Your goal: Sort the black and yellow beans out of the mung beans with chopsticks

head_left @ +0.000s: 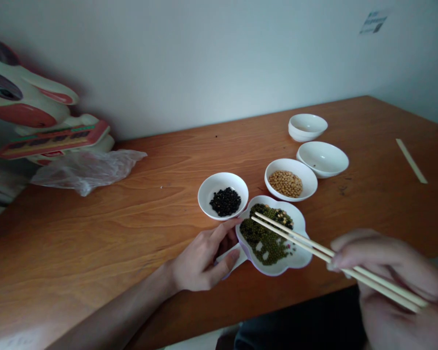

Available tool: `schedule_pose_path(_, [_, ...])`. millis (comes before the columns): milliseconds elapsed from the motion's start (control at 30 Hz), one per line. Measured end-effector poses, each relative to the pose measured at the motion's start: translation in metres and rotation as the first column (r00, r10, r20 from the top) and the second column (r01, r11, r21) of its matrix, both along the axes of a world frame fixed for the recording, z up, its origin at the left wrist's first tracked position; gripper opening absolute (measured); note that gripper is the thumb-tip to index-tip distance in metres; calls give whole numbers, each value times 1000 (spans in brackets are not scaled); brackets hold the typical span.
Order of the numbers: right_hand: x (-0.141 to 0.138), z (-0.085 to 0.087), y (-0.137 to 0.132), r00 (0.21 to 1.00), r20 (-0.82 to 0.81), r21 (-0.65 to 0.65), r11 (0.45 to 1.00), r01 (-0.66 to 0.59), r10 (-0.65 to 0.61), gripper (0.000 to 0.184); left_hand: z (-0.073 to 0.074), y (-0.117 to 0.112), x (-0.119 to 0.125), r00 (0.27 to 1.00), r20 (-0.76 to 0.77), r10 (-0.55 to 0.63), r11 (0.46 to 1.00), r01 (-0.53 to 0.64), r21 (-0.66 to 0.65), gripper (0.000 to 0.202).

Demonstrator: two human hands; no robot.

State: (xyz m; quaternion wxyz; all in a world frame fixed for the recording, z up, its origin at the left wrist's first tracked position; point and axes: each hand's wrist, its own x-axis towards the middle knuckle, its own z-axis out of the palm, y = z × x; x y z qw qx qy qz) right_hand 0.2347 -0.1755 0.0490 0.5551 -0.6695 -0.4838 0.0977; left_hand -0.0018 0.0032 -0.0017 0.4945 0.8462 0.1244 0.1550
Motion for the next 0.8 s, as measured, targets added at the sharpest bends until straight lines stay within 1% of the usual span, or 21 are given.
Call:
schedule_pose_path(33, [-9, 8, 14, 1000, -21, 60, 998, -3, 4, 78, 1, 0, 0, 1000, -1, -3, 1000, 3, 0, 62])
schedule_pose_path(67, [-17, 16, 29, 998, -45, 90, 995, 42, -38, 76, 2, 0, 1, 1000, -3, -5, 1000, 5, -1, 63])
schedule_pose_path(100, [-24, 22, 42, 1000, -24, 117, 993, -16, 19, 69, 2, 0, 1, 1000, -5, -7, 1000, 7, -2, 63])
schedule_pose_path(133, [-30, 28, 53, 996, -21, 161, 984, -80, 84, 71, 3, 0, 2, 1000, -5, -8, 1000, 8, -3, 63])
schedule_pose_path(167, [-34, 31, 61, 991, -18, 178, 976, -128, 133, 69, 3, 1, 2, 1000, -2, -9, 1000, 9, -4, 63])
schedule_pose_path(200, [-35, 33, 64, 985, -5, 185, 968, -171, 175, 69, 2, 1, 2, 1000, -1, -8, 1000, 8, -5, 64])
schedule_pose_path(233, [-35, 33, 64, 984, -1, 180, 968, -176, 179, 70, 2, 1, 2, 1000, 2, -8, 1000, 8, -4, 64])
schedule_pose_path(300, [-28, 28, 52, 994, -12, 128, 986, -110, 113, 74, 0, 1, 1, 1000, 7, -9, 1000, 9, 1, 65])
schedule_pose_path(367, [-16, 19, 32, 999, -52, 55, 998, -14, 17, 81, -2, 1, 1, 1000, 4, -6, 1000, 6, 5, 66])
schedule_pose_path(400, [-10, 13, 22, 997, -77, 7, 1000, 6, -6, 84, -2, 0, 0, 1000, 1, -4, 1000, 4, 4, 66])
schedule_pose_path(467, [2, 1, 3, 995, -99, -55, 998, 6, -12, 83, -3, 0, 0, 1000, -8, 3, 1000, -3, 2, 66])
schedule_pose_path(533, [10, -8, -8, 995, -97, -111, 994, -8, -3, 85, -3, 0, -1, 1000, -11, 6, 1000, -6, -2, 66])
schedule_pose_path(600, [16, -15, -13, 995, -92, -140, 989, -38, 25, 86, -2, 0, -1, 1000, -7, 6, 1000, -6, -4, 66])
schedule_pose_path(733, [20, -19, -16, 987, -86, -133, 980, -149, 138, 86, -2, 0, 0, 1000, 6, 7, 1000, -7, -3, 67])
schedule_pose_path(800, [20, -21, -18, 982, -90, -136, 974, -179, 168, 87, -2, 0, 0, 1000, 10, 4, 1000, -4, -4, 67])
